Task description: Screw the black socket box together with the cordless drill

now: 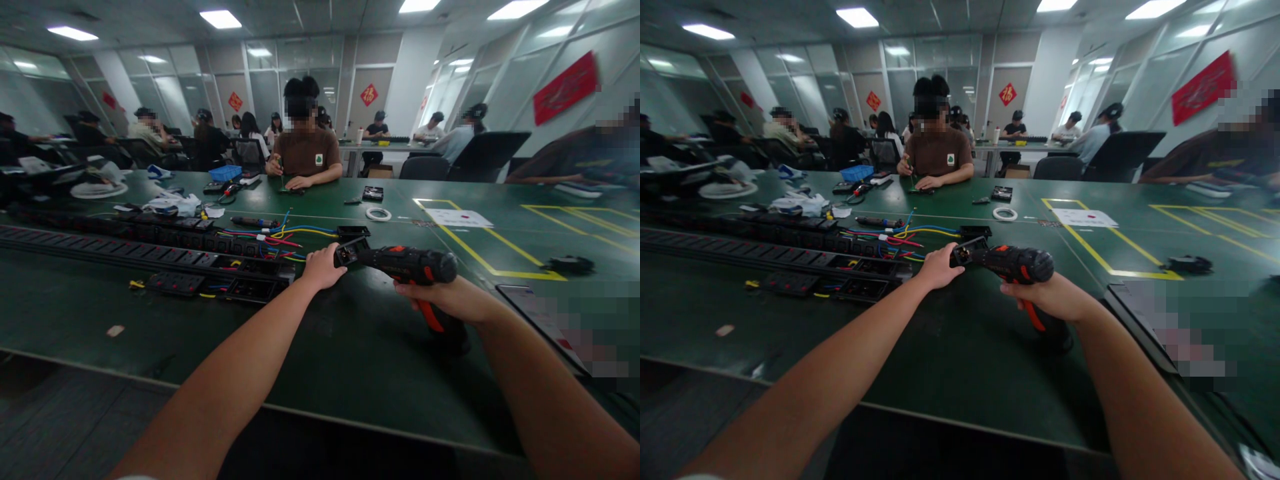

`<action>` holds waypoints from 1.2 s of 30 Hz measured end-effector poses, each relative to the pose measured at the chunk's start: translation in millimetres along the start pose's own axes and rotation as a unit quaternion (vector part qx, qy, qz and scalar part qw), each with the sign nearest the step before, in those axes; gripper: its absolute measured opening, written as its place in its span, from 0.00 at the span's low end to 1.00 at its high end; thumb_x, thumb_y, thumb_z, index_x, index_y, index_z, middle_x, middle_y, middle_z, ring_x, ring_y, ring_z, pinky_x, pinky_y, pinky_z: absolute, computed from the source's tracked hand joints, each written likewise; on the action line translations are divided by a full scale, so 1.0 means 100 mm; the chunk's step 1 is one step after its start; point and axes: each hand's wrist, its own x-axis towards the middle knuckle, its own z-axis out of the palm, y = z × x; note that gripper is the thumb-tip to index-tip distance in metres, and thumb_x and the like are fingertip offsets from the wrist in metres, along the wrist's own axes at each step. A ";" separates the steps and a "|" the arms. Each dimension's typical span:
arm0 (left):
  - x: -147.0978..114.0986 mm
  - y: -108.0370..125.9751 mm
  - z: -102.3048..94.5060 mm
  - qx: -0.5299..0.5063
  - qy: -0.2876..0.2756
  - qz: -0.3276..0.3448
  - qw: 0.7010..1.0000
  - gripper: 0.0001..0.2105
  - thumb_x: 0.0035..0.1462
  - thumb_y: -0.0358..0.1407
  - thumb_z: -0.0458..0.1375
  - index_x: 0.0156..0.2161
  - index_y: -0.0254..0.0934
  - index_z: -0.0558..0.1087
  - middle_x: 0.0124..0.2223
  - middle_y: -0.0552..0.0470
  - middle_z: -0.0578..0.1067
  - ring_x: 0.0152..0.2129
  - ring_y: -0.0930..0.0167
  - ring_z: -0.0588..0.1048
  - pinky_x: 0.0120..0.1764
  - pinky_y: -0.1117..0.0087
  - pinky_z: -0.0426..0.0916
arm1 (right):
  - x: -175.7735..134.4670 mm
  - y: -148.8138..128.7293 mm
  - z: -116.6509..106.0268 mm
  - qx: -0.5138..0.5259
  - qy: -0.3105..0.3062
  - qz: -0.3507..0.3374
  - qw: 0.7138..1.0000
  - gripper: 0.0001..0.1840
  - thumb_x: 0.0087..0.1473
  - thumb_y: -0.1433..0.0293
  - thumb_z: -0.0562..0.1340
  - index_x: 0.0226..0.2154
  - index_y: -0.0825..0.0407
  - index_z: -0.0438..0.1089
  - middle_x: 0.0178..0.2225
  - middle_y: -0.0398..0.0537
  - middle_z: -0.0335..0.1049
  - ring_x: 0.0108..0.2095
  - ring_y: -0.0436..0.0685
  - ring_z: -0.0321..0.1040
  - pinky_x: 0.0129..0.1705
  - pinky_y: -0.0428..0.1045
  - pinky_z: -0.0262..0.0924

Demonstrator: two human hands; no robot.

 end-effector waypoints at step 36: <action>0.00 0.00 0.00 -0.002 -0.001 0.001 1.000 0.31 0.60 0.45 0.64 0.65 0.43 0.63 0.59 0.43 0.77 0.57 0.55 0.74 0.60 0.54 0.64 | -0.03 -0.03 0.03 -0.018 -0.007 -0.024 1.000 0.24 0.47 0.48 0.73 0.35 0.50 0.73 0.23 0.41 0.70 0.25 0.56 0.67 0.28 0.51 0.63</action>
